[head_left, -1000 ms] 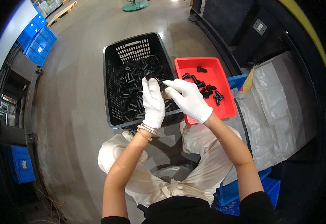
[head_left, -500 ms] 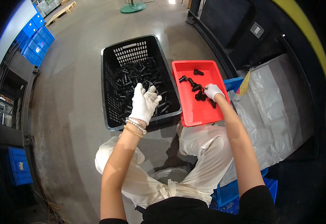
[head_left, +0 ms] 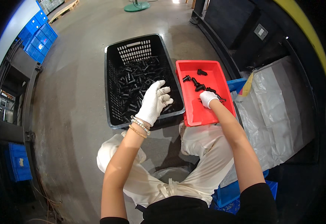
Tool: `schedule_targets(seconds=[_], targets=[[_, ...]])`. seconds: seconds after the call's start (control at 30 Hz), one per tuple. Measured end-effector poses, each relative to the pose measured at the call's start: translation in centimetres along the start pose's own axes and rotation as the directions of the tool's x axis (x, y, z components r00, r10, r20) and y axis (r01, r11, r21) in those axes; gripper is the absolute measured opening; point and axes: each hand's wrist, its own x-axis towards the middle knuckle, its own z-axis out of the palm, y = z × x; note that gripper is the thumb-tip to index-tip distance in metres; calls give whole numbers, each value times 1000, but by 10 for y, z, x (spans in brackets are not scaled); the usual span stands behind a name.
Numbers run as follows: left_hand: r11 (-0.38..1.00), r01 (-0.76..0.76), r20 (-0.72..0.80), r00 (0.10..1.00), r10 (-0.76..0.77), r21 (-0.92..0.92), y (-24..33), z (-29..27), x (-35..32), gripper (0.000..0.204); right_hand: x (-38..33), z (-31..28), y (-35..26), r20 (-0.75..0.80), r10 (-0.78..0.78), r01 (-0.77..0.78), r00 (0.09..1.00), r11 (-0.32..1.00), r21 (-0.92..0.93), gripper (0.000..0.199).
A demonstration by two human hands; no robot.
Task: The person assembles plastic components by fitting small plastic pieces onto larger plastic parts by hand, then places the assembled parts into a container.
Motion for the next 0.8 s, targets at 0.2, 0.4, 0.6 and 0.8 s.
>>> schedule_targets(seconds=[0.2, 0.4, 0.6, 0.8], targets=[[992, -1, 32, 999, -3, 123, 1, -1, -4, 47, -9, -1, 11, 3, -96, 96, 995, 995, 1, 21], [987, 14, 93, 995, -29, 160, -1, 0, -6, 35, -12, 1, 8, -27, -64, 65, 998, 996, 53, 23], [683, -198, 156, 980, 124, 703, -1, 7, -15, 37, 0, -34, -3, -255, 49, 128, 966, 762, 634, 30], [-144, -256, 290, 901, 323, 956, -10, 9, -19, 49, -41, -104, -40, -305, -42, 305, 951, 258, 917, 23]])
